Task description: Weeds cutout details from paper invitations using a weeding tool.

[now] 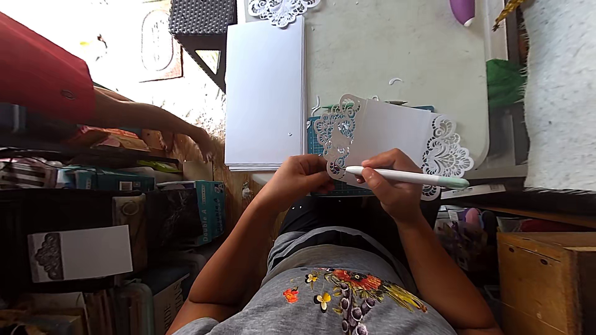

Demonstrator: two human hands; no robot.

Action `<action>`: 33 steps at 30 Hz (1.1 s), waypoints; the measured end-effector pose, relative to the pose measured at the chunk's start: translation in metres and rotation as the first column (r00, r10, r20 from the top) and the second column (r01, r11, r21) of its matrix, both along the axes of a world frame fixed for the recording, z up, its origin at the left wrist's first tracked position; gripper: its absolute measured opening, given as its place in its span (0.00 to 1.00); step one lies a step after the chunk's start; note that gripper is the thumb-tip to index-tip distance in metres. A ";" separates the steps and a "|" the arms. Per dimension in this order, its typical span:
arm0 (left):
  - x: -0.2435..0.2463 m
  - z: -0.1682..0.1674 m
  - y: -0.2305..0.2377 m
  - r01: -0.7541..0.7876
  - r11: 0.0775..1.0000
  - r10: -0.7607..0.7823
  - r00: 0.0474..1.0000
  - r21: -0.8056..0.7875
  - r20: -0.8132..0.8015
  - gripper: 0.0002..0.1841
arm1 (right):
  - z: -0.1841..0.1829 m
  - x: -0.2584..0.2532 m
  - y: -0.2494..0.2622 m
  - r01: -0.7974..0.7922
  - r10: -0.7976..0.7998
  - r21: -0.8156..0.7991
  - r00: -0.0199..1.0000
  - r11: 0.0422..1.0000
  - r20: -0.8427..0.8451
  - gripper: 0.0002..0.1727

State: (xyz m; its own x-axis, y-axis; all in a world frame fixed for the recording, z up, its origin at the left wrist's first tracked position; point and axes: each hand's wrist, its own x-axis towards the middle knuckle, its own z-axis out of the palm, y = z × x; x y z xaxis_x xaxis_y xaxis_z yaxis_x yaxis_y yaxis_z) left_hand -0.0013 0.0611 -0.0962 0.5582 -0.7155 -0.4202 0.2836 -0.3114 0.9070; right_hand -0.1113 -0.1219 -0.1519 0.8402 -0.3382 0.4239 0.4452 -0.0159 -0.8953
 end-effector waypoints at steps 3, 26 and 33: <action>-0.002 -0.002 -0.001 -0.010 1.000 0.009 0.996 0.009 0.086 0.03 | -0.001 0.000 -0.001 -0.010 0.011 -0.020 1.000 1.000 0.011 0.07; -0.004 -0.007 0.002 0.010 0.998 -0.037 0.918 0.070 0.394 0.07 | 0.002 -0.001 -0.003 -0.015 0.015 0.207 1.000 0.978 0.002 0.09; 0.001 -0.002 -0.010 -0.137 0.990 0.138 0.987 -0.014 0.084 0.08 | 0.011 -0.002 -0.007 -0.009 0.018 0.121 0.997 0.993 -0.074 0.08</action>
State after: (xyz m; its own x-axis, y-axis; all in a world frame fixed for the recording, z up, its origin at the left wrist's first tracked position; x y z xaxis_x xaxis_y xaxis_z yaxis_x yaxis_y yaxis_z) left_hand -0.0007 0.0509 -0.0981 0.6848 -0.6325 -0.3619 0.2457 -0.2672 0.9318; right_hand -0.1137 -0.1293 -0.1411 0.8731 -0.3713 0.3159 0.3759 0.1002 -0.9212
